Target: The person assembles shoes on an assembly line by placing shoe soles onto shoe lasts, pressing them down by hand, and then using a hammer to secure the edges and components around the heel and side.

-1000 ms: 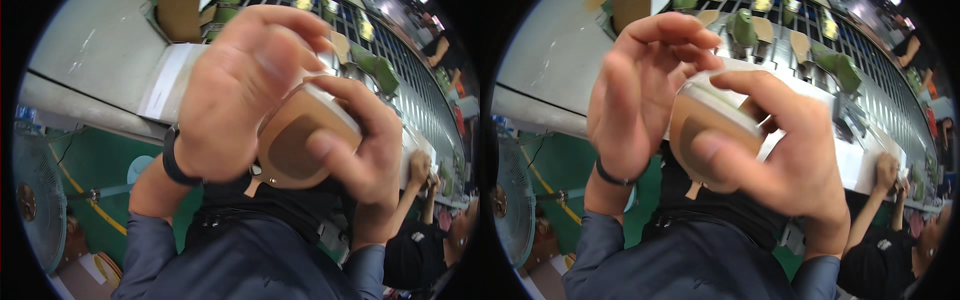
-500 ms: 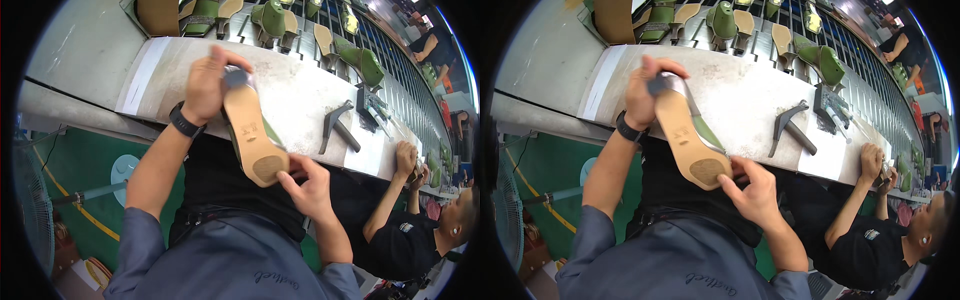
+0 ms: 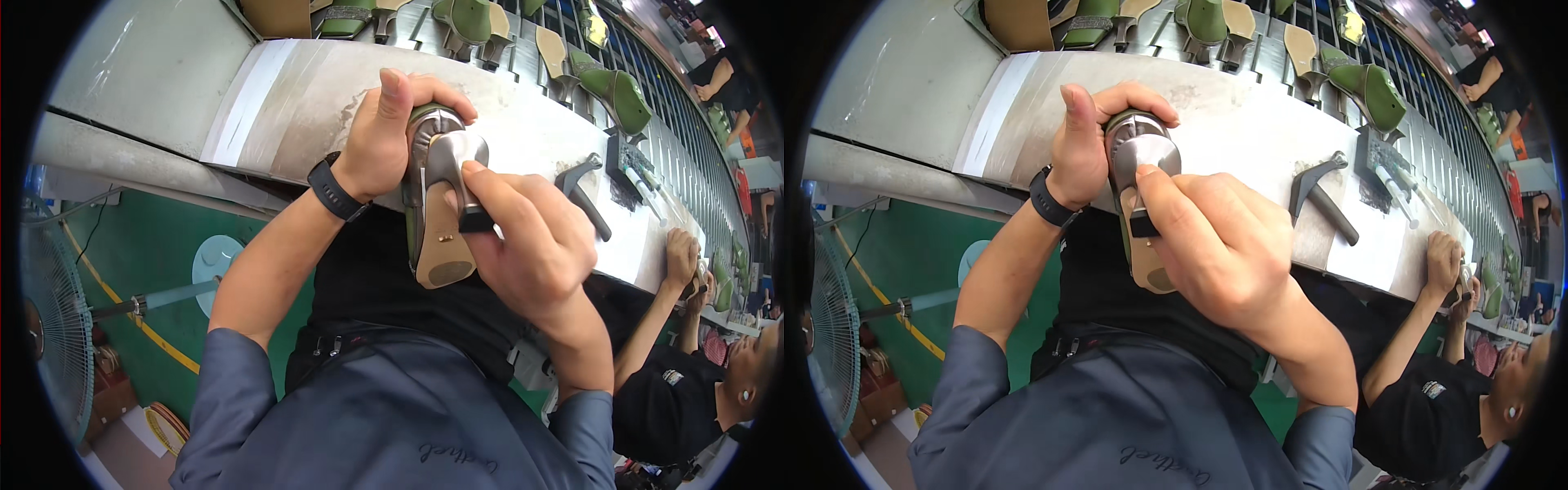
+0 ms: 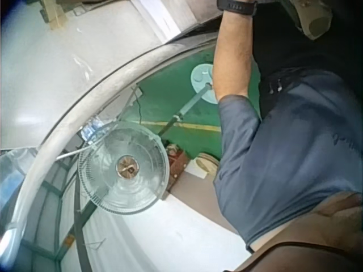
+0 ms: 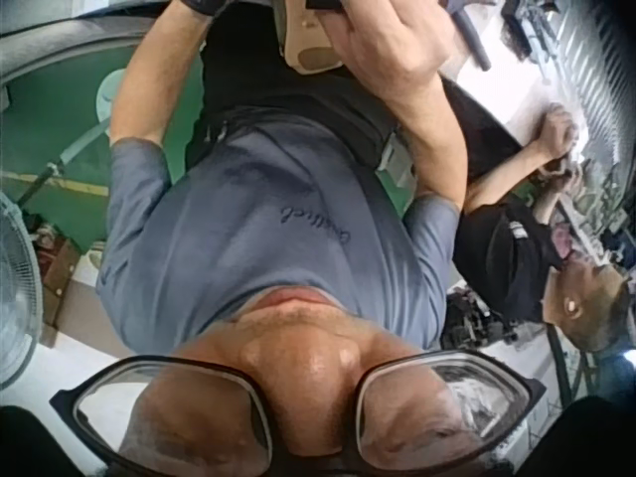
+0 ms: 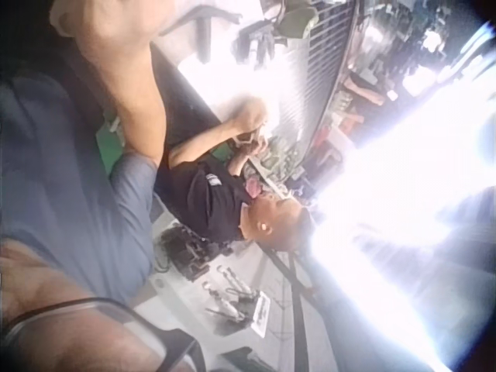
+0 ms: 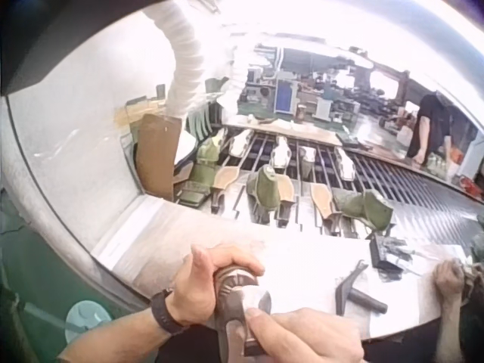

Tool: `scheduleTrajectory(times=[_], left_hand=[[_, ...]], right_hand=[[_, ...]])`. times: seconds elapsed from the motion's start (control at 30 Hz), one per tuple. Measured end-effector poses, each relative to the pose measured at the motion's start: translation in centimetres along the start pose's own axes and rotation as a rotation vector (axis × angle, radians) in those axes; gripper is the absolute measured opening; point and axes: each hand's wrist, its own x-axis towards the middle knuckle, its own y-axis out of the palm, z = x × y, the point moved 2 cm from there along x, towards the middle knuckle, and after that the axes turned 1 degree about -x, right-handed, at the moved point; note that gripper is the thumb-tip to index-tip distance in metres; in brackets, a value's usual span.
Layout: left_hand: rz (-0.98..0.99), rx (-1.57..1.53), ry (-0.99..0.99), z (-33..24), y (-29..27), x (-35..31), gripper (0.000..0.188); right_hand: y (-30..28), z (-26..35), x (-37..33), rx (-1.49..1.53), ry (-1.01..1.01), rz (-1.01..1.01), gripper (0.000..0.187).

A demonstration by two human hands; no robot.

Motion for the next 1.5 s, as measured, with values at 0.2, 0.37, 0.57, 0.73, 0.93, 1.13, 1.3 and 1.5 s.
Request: scheduleTrajectory(times=[0.2, 0.37, 0.57, 0.73, 0.93, 1.13, 1.3, 1.5], left_hand=[[0.009, 0.086, 0.096, 0.1, -0.1, 0.1, 0.110], [0.005, 0.144, 0.127, 0.0, -0.3, -0.1, 0.109], [-0.035, -0.003, 0.295, 1.2, -0.1, 0.1, 0.081], [0.016, -0.241, -0.111, -0.1, 0.2, 1.2, 0.028], [-0.014, -0.102, -0.115, 2.1, 0.4, 4.1, 0.032], [-0.106, 0.137, -0.052, 2.7, 1.1, 4.0, 0.041], [-0.099, 0.161, -0.051, 3.0, 1.5, 4.4, 0.041], [-0.120, 0.200, 0.018, 3.0, 1.5, 4.5, 0.041]], right_hand=[[2.4, -1.9, -1.2, 0.055, -0.080, -0.072, 0.055], [2.8, -1.8, -1.1, 0.067, -0.049, -0.050, 0.052], [3.1, -2.0, -0.8, 0.054, -0.069, -0.076, 0.043], [3.6, -5.1, 0.5, 0.092, -0.089, -0.096, 0.033], [4.7, -7.9, -0.9, 0.381, 0.432, -0.034, 0.021], [1.9, -8.2, -3.0, 0.766, 1.091, 0.496, 0.033], [2.2, -8.9, -0.8, 0.626, 1.073, 0.577, 0.048], [3.0, -9.1, -0.1, 0.557, 1.006, 0.540, 0.041]])
